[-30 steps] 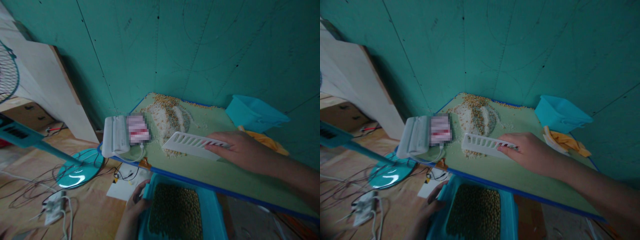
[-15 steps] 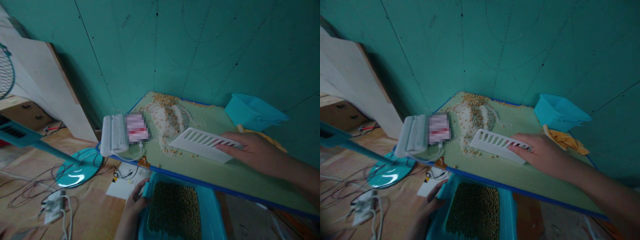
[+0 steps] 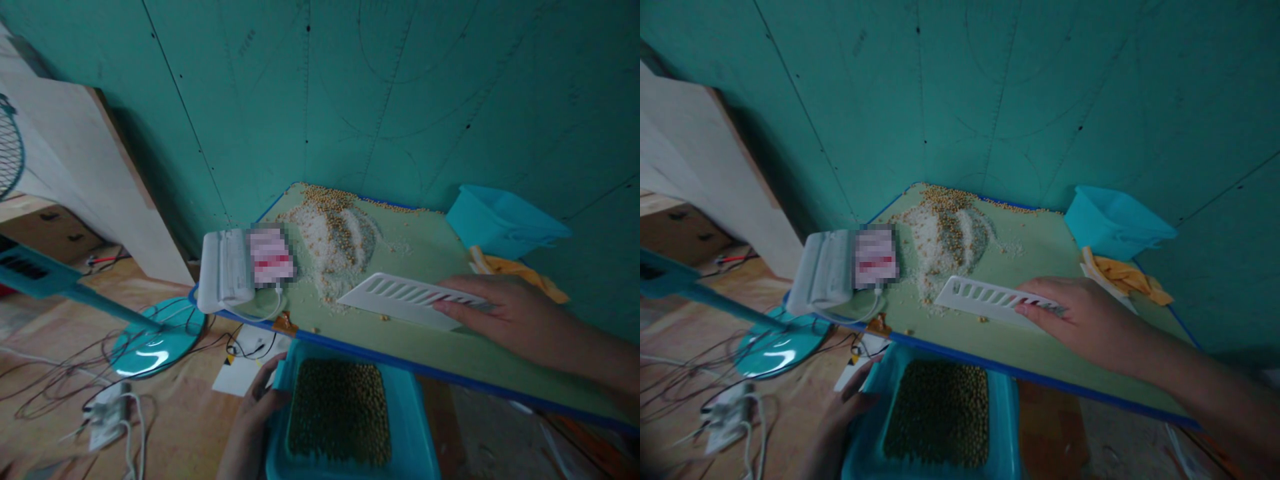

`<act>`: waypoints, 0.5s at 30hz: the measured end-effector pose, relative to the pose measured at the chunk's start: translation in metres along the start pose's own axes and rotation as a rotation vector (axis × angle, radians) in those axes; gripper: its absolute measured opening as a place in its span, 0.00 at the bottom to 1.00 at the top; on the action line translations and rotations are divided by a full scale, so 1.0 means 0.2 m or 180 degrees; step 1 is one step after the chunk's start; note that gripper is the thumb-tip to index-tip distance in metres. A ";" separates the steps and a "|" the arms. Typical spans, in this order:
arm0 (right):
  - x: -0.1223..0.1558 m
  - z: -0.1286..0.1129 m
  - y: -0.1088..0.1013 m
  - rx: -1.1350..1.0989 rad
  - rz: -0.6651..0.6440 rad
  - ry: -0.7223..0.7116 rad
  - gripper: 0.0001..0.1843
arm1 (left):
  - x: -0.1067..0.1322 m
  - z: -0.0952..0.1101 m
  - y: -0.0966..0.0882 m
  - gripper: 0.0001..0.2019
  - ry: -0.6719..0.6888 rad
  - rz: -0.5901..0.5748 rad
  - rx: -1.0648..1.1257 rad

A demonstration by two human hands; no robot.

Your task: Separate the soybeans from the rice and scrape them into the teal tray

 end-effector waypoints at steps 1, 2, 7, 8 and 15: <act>0.00 0.00 0.00 0.0022 0.0018 -0.0017 0.13 | 0.00 0.00 0.01 0.23 0.0006 -0.0011 0.0018; 0.00 -0.01 0.00 0.0036 0.0038 -0.0029 0.13 | 0.00 0.00 0.01 0.22 0.0034 -0.0010 0.0040; 0.00 -0.04 0.01 0.0022 -0.0002 -0.0097 0.13 | -0.01 -0.01 0.01 0.22 0.0081 -0.0015 -0.0064; 0.00 -0.05 0.01 -0.0006 -0.0034 -0.0110 0.13 | -0.01 -0.01 0.00 0.22 0.0092 -0.0040 -0.0072; -0.06 -0.14 0.02 -0.0188 -0.0118 -0.0289 0.10 | -0.01 -0.02 -0.02 0.23 0.0117 -0.0218 0.0031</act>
Point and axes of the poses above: each hand's wrist, its own x-axis away from the middle knuckle, its own y-axis out of the palm, z = x × y, the point moved 3 cm from there along -x, towards the middle knuckle, and after that the axes turned 4 degrees about y, right-handed, at the moved point
